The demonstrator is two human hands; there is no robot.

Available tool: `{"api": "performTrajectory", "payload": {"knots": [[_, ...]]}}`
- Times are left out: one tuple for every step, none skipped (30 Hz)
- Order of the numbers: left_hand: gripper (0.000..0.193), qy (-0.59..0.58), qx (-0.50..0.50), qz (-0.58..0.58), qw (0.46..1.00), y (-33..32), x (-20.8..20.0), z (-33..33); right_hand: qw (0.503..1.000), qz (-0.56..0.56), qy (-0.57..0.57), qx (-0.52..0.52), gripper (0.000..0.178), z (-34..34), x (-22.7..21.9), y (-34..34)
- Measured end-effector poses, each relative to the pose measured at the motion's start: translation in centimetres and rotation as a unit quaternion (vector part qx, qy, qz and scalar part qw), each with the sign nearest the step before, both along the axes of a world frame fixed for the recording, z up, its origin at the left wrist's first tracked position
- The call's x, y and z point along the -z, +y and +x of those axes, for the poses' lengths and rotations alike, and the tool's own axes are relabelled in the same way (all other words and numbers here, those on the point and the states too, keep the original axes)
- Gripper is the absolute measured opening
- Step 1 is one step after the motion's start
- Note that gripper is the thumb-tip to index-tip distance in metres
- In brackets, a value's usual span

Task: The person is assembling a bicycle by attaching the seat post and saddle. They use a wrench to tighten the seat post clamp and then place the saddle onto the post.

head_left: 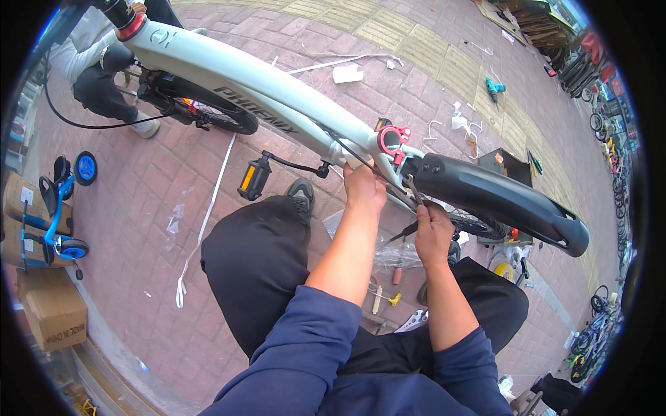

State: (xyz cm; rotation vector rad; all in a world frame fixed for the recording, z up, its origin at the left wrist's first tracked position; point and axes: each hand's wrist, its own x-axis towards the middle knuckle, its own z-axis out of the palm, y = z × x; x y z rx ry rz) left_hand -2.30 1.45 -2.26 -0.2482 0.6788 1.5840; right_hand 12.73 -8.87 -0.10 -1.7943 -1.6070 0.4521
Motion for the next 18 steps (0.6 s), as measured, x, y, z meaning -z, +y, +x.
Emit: {"api": "performTrajectory", "payload": {"knots": [[0.04,0.01,-0.005,0.01,1.0,0.3,0.4,0.1,1.0,0.005,0.002,-0.004,0.025,-0.1,-0.1,0.0],[0.041,0.019,-0.011,0.02,1.0,0.6,0.7,0.2,1.0,0.01,0.005,-0.009,0.026,-0.1,-0.1,0.0],[0.042,0.029,-0.016,0.03,0.999,0.7,1.1,0.2,1.0,0.015,0.008,-0.013,0.026,-0.2,-0.1,0.0],[0.043,0.024,0.002,0.03,0.999,0.7,1.3,0.3,1.0,0.017,0.006,-0.013,0.026,-0.3,-0.1,0.0],[0.045,0.02,0.021,0.03,0.999,0.7,1.4,0.4,1.0,0.019,0.004,-0.013,0.026,-0.3,-0.2,0.0],[0.046,0.015,0.039,0.029,0.999,0.6,1.6,0.4,1.0,0.021,0.002,-0.014,0.026,-0.3,-0.2,0.0],[0.047,0.015,0.034,0.034,0.999,0.6,1.3,0.5,1.0,0.019,0.002,-0.013,0.026,-0.2,-0.1,0.0],[0.047,0.014,0.029,0.039,0.999,0.6,1.0,0.6,1.0,0.017,0.001,-0.011,0.026,-0.1,-0.1,0.0],[0.048,0.013,0.024,0.044,0.999,0.5,0.8,0.7,1.0,0.015,0.001,-0.01,0.026,0.0,0.0,0.0],[0.047,0.018,0.02,0.043,0.999,0.5,0.7,0.5,1.0,0.017,0.004,-0.011,0.025,0.0,-0.1,0.0],[0.046,0.022,0.015,0.042,0.999,0.6,0.7,0.3,1.0,0.019,0.008,-0.011,0.025,-0.1,-0.2,0.0],[0.045,0.027,0.01,0.041,0.999,0.6,0.7,0.2,1.0,0.021,0.011,-0.011,0.025,-0.2,-0.2,0.0],[0.044,0.033,0.004,0.039,0.999,0.6,0.6,0.3,1.0,0.018,0.016,-0.012,0.025,-0.2,-0.2,0.0],[0.043,0.039,-0.003,0.036,0.999,0.5,0.5,0.4,1.0,0.015,0.02,-0.012,0.024,-0.2,-0.2,0.0],[0.042,0.045,-0.009,0.033,0.998,0.5,0.5,0.5,1.0,0.012,0.025,-0.011,0.024,-0.2,-0.2,0.0],[0.04,0.043,-0.002,0.033,0.999,0.5,0.6,0.4,1.0,0.015,0.023,-0.012,0.024,-0.3,-0.2,0.0],[0.039,0.041,0.006,0.033,0.999,0.6,0.8,0.1,1.0,0.018,0.022,-0.012,0.024,-0.3,-0.3,0.0],[0.038,0.039,0.014,0.033,0.999,0.7,1.0,0.0,1.0,0.021,0.021,-0.012,0.024,-0.3,-0.3,0.0]]}}
